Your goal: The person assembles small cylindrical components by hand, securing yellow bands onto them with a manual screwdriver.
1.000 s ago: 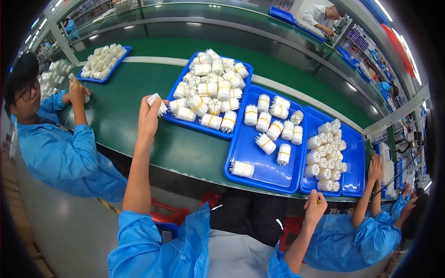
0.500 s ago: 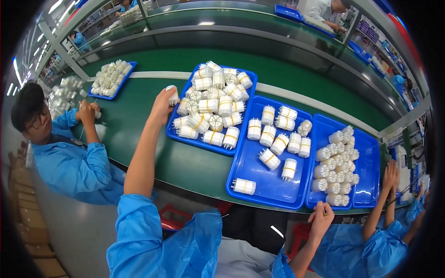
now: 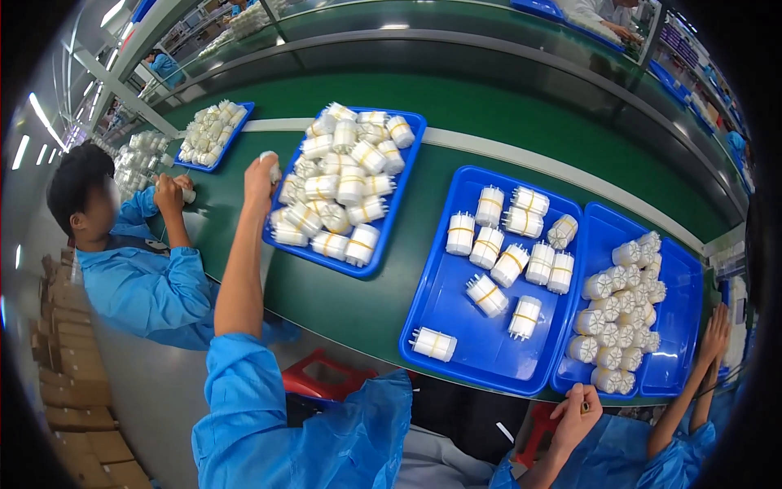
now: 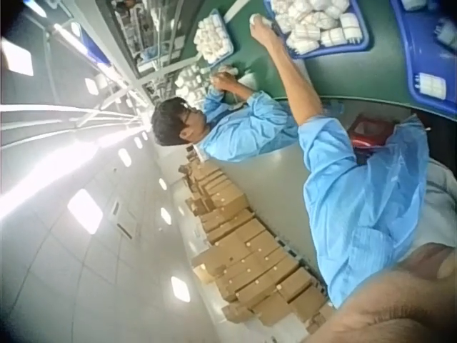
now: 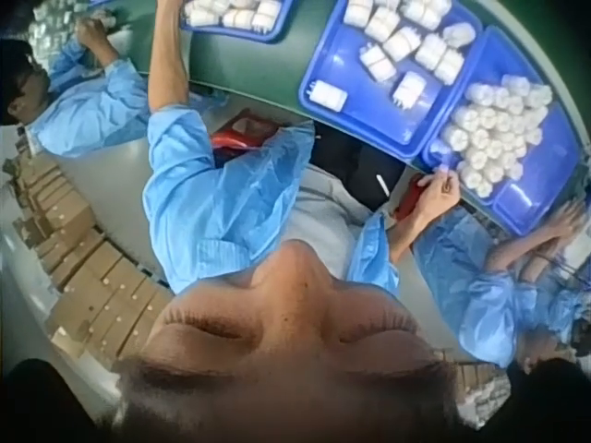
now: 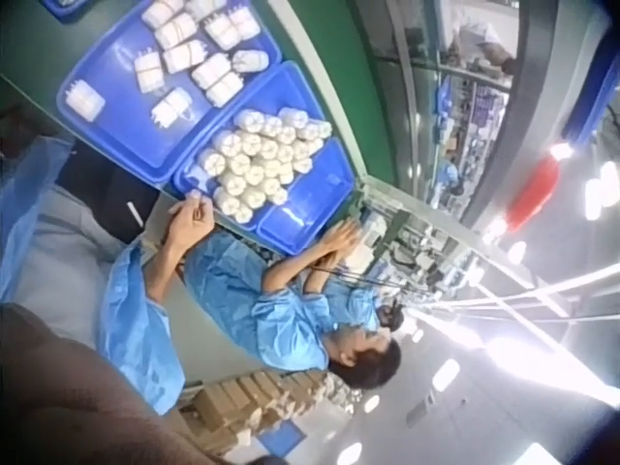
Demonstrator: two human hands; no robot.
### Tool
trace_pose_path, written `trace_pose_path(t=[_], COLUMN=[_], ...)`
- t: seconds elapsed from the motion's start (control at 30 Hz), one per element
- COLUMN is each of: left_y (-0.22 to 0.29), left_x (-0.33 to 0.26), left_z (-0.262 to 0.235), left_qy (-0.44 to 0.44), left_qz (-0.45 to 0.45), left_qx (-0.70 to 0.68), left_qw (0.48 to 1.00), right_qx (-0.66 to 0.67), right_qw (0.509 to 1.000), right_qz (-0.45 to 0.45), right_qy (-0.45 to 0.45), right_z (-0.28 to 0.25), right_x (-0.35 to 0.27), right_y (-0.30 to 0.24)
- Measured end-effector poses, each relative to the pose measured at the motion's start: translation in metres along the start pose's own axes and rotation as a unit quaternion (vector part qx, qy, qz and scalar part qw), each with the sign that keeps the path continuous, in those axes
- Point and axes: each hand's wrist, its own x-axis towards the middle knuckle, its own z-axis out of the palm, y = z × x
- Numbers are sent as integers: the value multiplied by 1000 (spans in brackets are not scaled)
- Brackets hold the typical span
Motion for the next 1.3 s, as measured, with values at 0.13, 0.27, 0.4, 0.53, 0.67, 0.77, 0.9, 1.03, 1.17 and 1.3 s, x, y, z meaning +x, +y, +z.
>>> trace_pose_path(t=[0.13, 0.27, 0.4, 0.53, 0.67, 0.77, 0.9, 1.03, 1.17, 1.3], left_y=[-1, -8, 31, 86, 79, 50, 24, 12, 10, 5], left_x=[53, 70, 76, -51, -247, -347, -405, -411, -407, -392], left_z=[-42, -57, -138, -16, 43, 76, 132, 146, 146, 145], left_qy=[31, 115, 306, 147, -83, -318, -382, -414, -409, -379], left_qz=[-17, -31, 156, 348, 478, 482, 512, 499, 513, 530], left_qx=[46, 38, 243, 40, 53, 113, 120, 229, 265, 263], left_qw=[998, 992, 907, 925, 873, 809, 760, 726, 707, 712], right_qx=[2, -19, 5, 98, 225, 229, 251, 268, 271, 270], right_qw=[1000, 1000, 999, 993, 972, 970, 964, 957, 957, 958], right_qz=[0, -13, -33, 68, 58, 72, 80, 107, 108, 97], right_qy=[-8, -8, -35, 14, -29, -22, -22, 1, -7, -3], right_z=[0, -13, -5, -24, -27, -31, -43, -64, -63, -60], right_x=[-2, -6, 1, -12, -15, -14, -4, 13, 15, 17], right_y=[-1, 11, 15, 16, 26, 19, 13, 22, 22, 24])
